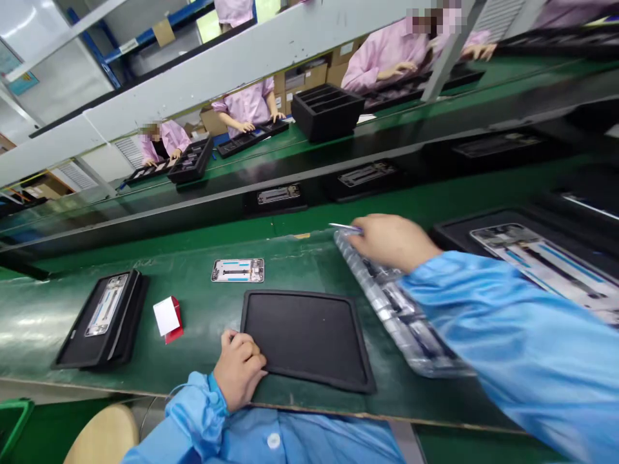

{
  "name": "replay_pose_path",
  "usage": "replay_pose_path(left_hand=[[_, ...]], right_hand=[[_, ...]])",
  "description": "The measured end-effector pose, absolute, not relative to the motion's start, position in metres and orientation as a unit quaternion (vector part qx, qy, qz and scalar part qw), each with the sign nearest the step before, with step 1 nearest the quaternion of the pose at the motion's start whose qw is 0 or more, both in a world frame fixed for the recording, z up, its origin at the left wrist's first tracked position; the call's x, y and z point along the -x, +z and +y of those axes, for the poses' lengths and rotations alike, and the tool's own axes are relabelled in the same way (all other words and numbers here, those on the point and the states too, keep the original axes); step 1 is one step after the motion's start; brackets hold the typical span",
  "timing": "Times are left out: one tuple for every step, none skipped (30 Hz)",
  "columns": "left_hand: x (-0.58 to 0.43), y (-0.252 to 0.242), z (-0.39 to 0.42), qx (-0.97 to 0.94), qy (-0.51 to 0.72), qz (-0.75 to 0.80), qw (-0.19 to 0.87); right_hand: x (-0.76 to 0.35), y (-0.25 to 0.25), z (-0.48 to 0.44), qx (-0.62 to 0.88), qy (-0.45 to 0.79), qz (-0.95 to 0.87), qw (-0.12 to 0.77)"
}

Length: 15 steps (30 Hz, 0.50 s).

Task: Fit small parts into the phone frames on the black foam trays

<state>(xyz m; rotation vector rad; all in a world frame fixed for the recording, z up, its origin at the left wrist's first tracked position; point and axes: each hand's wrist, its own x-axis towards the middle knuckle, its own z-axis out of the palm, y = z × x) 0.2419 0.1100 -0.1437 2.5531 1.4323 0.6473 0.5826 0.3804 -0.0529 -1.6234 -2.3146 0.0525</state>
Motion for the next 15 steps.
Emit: replay_pose_path(left_hand=[[-0.242, -0.145, 0.110, -0.850, 0.216, 0.474, 0.072], [-0.242, -0.146, 0.110, -0.850, 0.217, 0.474, 0.073], [-0.243, -0.146, 0.110, -0.850, 0.217, 0.475, 0.073], [-0.243, -0.146, 0.110, -0.849, 0.218, 0.476, 0.074], [-0.243, -0.146, 0.109, -0.848, 0.217, 0.478, 0.074], [-0.243, -0.146, 0.109, -0.846, 0.217, 0.481, 0.074], [-0.243, -0.146, 0.108, -0.843, 0.217, 0.486, 0.073], [-0.243, -0.146, 0.107, -0.840, 0.218, 0.491, 0.071], [-0.242, -0.146, 0.106, -0.837, 0.219, 0.497, 0.070], [-0.242, -0.146, 0.106, -0.834, 0.219, 0.501, 0.069], [-0.241, -0.146, 0.105, -0.832, 0.220, 0.505, 0.069], [-0.241, -0.146, 0.104, -0.830, 0.221, 0.508, 0.070], [-0.240, -0.146, 0.104, -0.828, 0.222, 0.509, 0.073], [-0.239, -0.146, 0.103, -0.827, 0.223, 0.510, 0.078], [-0.238, -0.145, 0.103, -0.825, 0.226, 0.512, 0.083]], right_hand=[[-0.553, -0.052, 0.374, 0.538, 0.025, -0.830, 0.146], [-0.521, -0.053, 0.369, 0.493, 0.044, -0.859, 0.130], [-0.489, -0.056, 0.364, 0.446, 0.066, -0.885, 0.113], [-0.457, -0.059, 0.360, 0.417, 0.080, -0.899, 0.104], [-0.427, -0.064, 0.357, 0.395, 0.091, -0.909, 0.095], [-0.402, -0.070, 0.355, 0.377, 0.101, -0.917, 0.083], [-0.381, -0.075, 0.354, 0.363, 0.109, -0.923, 0.073], [-0.364, -0.080, 0.354, 0.351, 0.116, -0.927, 0.064], [-0.353, -0.083, 0.354, 0.342, 0.121, -0.930, 0.057], [-0.345, -0.086, 0.355, 0.335, 0.125, -0.932, 0.053], [-0.342, -0.087, 0.357, 0.331, 0.128, -0.933, 0.051], [-0.342, -0.085, 0.358, 0.330, 0.131, -0.934, 0.052], [-0.345, -0.083, 0.359, 0.330, 0.133, -0.933, 0.055], [-0.352, -0.078, 0.359, 0.332, 0.136, -0.931, 0.060], [-0.361, -0.073, 0.357, 0.336, 0.139, -0.929, 0.068]])
